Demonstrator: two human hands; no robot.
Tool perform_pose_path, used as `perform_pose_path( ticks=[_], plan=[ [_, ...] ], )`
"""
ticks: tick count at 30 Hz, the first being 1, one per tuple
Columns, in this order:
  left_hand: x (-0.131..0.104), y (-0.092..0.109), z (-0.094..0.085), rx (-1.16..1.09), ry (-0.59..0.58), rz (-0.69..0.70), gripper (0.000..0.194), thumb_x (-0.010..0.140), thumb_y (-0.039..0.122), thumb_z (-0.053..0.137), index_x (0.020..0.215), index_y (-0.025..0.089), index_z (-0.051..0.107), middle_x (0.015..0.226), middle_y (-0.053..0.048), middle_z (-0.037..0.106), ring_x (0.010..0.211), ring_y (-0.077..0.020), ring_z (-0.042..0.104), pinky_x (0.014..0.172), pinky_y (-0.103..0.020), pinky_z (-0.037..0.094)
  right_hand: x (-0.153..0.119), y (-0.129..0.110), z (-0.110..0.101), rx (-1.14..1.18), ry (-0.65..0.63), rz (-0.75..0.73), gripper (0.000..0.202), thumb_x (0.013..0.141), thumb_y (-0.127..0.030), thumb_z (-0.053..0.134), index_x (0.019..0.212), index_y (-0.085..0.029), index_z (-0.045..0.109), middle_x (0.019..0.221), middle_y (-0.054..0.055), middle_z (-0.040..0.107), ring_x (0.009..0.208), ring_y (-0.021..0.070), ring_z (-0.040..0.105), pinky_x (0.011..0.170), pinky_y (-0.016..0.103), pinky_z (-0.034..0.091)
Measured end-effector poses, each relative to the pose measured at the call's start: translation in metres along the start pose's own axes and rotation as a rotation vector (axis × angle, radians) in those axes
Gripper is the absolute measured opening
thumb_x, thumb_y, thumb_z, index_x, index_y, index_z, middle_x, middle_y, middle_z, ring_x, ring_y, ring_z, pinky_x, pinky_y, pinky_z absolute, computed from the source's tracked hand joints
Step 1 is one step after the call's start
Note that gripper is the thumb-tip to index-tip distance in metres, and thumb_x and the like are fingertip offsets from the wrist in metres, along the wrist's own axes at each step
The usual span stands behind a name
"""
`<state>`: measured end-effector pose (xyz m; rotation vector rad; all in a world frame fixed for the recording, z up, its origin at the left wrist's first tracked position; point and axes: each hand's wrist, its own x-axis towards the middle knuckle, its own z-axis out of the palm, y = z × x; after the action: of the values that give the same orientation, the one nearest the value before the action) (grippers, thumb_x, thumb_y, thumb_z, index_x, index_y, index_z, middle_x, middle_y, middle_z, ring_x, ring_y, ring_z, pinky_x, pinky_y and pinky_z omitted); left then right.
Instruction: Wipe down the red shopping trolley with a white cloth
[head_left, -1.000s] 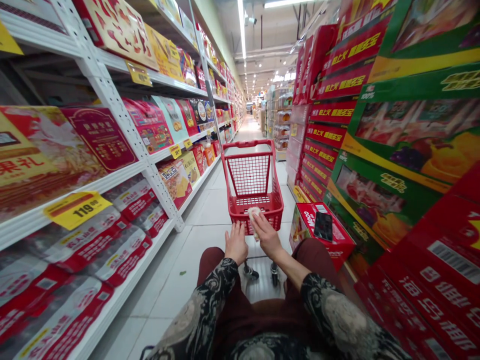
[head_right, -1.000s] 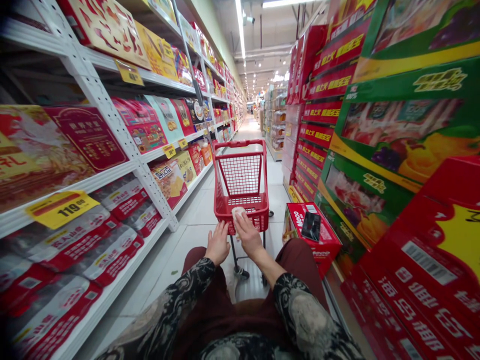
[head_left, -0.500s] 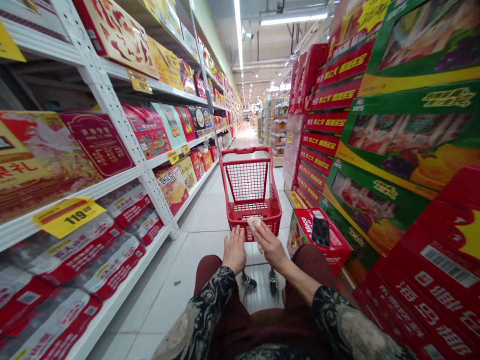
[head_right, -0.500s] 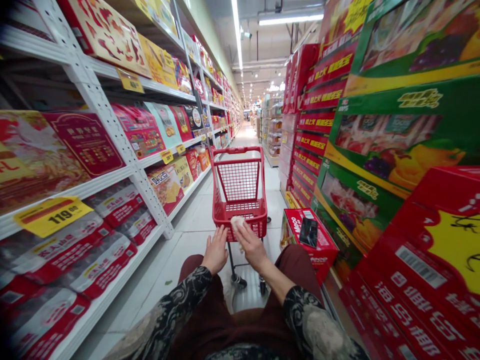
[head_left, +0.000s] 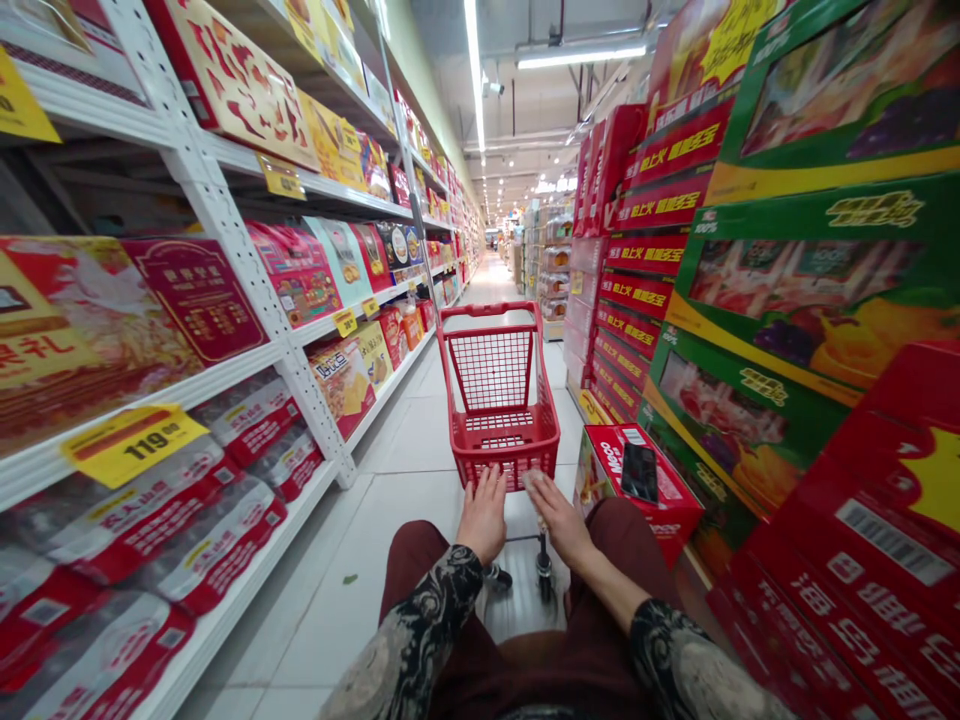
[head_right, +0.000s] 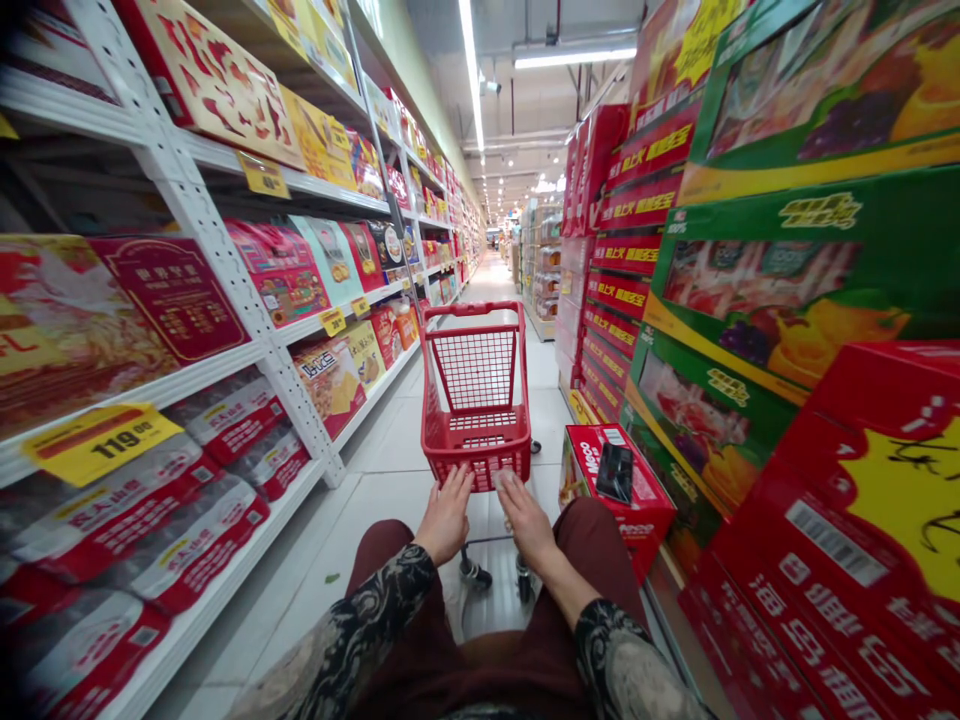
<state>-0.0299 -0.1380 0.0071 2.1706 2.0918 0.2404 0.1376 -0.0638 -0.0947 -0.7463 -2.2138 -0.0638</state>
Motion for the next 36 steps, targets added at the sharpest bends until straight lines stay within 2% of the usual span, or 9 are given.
perform_pose_path(
  ticks=[4, 7, 12, 16, 19, 25, 28, 33, 36],
  plan=[
    [0.003, -0.002, -0.003, 0.006, 0.034, -0.023, 0.075, 0.066, 0.005, 0.036, 0.138, 0.012, 0.022, 0.149, -0.007, 0.013, 0.137, -0.0206, 0.009, 0.11, -0.046, 0.013, 0.038, -0.002, -0.04, 0.009, 0.188, -0.03, 0.067, 0.076, 0.003, 0.035, 0.138, -0.022, 0.029, 0.142, 0.006, 0.032, 0.134, 0.0197, 0.019, 0.105, 0.044, 0.033],
    [0.005, 0.001, -0.005, 0.005, 0.064, 0.002, 0.074, 0.066, 0.005, 0.036, 0.138, 0.013, 0.023, 0.149, -0.006, 0.013, 0.137, -0.0204, 0.009, 0.11, -0.044, 0.011, 0.055, 0.003, -0.05, -0.03, 0.239, 0.017, 0.072, 0.074, 0.005, 0.034, 0.139, -0.025, 0.025, 0.145, 0.003, 0.026, 0.134, 0.0189, 0.017, 0.107, 0.043, 0.03],
    [0.007, 0.008, -0.005, 0.0, 0.073, 0.055, 0.077, 0.064, 0.005, 0.037, 0.139, 0.013, 0.022, 0.149, -0.006, 0.01, 0.137, -0.0198, 0.007, 0.111, -0.044, 0.008, 0.031, 0.013, -0.015, -0.087, 0.171, 0.104, 0.07, 0.071, 0.008, 0.034, 0.135, -0.022, 0.036, 0.142, 0.007, 0.031, 0.134, 0.0186, 0.018, 0.102, 0.039, 0.037],
    [0.005, 0.006, -0.004, 0.002, 0.045, 0.034, 0.078, 0.063, 0.003, 0.036, 0.139, 0.014, 0.021, 0.149, -0.005, 0.011, 0.137, -0.0196, 0.007, 0.111, -0.044, 0.01, 0.004, 0.011, 0.012, -0.083, -0.005, 0.105, 0.069, 0.067, 0.009, 0.036, 0.128, -0.021, 0.047, 0.135, 0.01, 0.043, 0.13, 0.0201, 0.029, 0.096, 0.039, 0.044],
    [0.004, 0.001, -0.006, 0.007, 0.046, 0.023, 0.076, 0.064, 0.003, 0.035, 0.139, 0.014, 0.023, 0.149, -0.005, 0.012, 0.137, -0.02, 0.009, 0.11, -0.044, 0.012, 0.007, 0.002, 0.005, -0.059, -0.054, 0.064, 0.066, 0.068, 0.008, 0.036, 0.125, -0.022, 0.049, 0.13, 0.009, 0.049, 0.127, 0.0191, 0.035, 0.092, 0.037, 0.047],
    [0.008, -0.009, -0.012, 0.027, 0.134, -0.031, 0.074, 0.065, -0.001, 0.032, 0.137, 0.013, 0.026, 0.149, -0.007, 0.013, 0.137, -0.0202, 0.009, 0.11, -0.045, 0.015, 0.068, -0.016, -0.037, 0.015, 0.211, -0.064, 0.061, 0.078, 0.0, 0.036, 0.136, -0.022, 0.034, 0.14, 0.007, 0.035, 0.133, 0.0191, 0.021, 0.103, 0.043, 0.035],
    [0.009, -0.016, -0.012, 0.042, 0.182, -0.067, 0.072, 0.067, -0.002, 0.03, 0.137, 0.012, 0.025, 0.148, -0.008, 0.014, 0.137, -0.0202, 0.01, 0.109, -0.046, 0.016, 0.076, -0.02, -0.025, 0.014, 0.19, -0.058, 0.061, 0.078, 0.001, 0.036, 0.135, -0.021, 0.035, 0.139, 0.008, 0.036, 0.134, 0.0183, 0.02, 0.104, 0.042, 0.035],
    [0.008, -0.028, -0.007, 0.073, 0.176, -0.079, 0.074, 0.065, -0.001, 0.034, 0.138, 0.012, 0.024, 0.148, -0.009, 0.015, 0.136, -0.0207, 0.012, 0.109, -0.045, 0.017, 0.046, -0.034, 0.018, 0.027, -0.085, -0.058, 0.058, 0.073, 0.003, 0.043, 0.127, -0.018, 0.047, 0.133, 0.011, 0.045, 0.131, 0.0208, 0.028, 0.1, 0.041, 0.039],
    [0.012, -0.036, -0.005, 0.083, 0.205, -0.089, 0.074, 0.066, -0.002, 0.034, 0.137, 0.013, 0.025, 0.148, -0.009, 0.015, 0.136, -0.0205, 0.012, 0.109, -0.045, 0.018, 0.048, -0.038, 0.009, 0.046, -0.1, -0.101, 0.057, 0.075, 0.0, 0.043, 0.13, -0.018, 0.044, 0.134, 0.01, 0.045, 0.131, 0.0206, 0.028, 0.1, 0.039, 0.04]
  ],
)
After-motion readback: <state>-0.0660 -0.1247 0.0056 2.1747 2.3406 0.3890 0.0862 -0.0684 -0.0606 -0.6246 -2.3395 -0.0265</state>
